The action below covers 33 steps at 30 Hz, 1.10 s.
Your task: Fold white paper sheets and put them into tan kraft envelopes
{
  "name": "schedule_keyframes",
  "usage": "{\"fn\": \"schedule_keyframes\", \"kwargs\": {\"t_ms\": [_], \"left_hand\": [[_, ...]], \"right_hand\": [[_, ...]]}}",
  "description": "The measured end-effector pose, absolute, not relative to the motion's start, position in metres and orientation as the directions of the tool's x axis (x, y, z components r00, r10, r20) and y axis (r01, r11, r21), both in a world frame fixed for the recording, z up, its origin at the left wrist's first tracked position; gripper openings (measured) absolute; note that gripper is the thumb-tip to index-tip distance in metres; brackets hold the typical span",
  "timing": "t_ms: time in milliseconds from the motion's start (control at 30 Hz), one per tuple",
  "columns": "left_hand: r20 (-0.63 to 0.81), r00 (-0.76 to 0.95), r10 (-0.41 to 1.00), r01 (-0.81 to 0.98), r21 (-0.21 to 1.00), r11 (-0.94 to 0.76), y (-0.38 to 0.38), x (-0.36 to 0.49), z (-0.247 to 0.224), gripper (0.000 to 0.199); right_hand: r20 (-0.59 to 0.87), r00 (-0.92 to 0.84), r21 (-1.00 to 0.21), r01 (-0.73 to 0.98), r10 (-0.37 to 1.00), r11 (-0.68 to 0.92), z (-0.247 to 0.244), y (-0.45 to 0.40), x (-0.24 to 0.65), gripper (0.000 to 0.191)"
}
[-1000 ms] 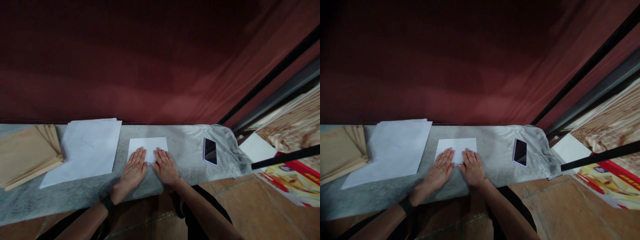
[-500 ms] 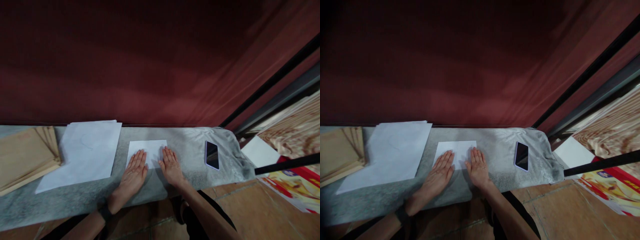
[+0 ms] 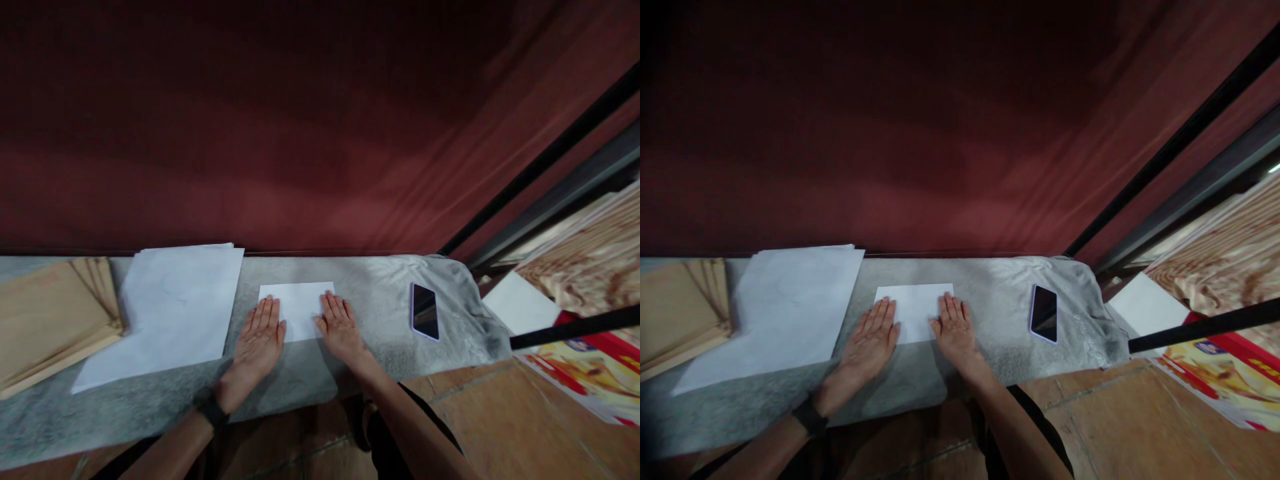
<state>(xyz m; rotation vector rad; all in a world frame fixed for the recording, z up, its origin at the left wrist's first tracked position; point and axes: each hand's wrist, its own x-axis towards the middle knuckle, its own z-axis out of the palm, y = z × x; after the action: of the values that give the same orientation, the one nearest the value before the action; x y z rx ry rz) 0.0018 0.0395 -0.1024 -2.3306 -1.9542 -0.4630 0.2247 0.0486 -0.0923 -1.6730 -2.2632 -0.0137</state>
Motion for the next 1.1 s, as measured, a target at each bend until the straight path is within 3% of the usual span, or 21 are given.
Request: {"fn": "schedule_keyframes", "kwargs": {"t_ms": [167, 400, 700, 1100], "left_hand": [[0.323, 0.055, 0.945, 0.987, 0.126, -0.101, 0.05, 0.007, -0.092, 0.063], [0.226, 0.243, 0.943, 0.952, 0.129, -0.276, 0.061, 0.037, -0.093, 0.059], [0.204, 0.167, 0.965, 0.975, 0.109, -0.192, 0.067, 0.033, -0.089, 0.055], [0.169, 0.086, 0.982, 0.993, 0.066, -0.098, 0.063, 0.021, -0.087, 0.07]], "right_hand": [[0.27, -0.109, -0.222, 0.96, 0.957, 0.172, -0.086, 0.062, 0.212, 0.056], [0.234, -0.33, -0.305, 0.868, 0.914, 0.392, -0.084, 0.069, 0.172, 0.052], [0.29, -0.254, -0.209, 0.924, 0.923, 0.32, -0.093, 0.08, 0.176, 0.055], [0.386, -0.152, -0.115, 0.971, 0.91, 0.211, -0.104, 0.072, 0.204, 0.066]]}}
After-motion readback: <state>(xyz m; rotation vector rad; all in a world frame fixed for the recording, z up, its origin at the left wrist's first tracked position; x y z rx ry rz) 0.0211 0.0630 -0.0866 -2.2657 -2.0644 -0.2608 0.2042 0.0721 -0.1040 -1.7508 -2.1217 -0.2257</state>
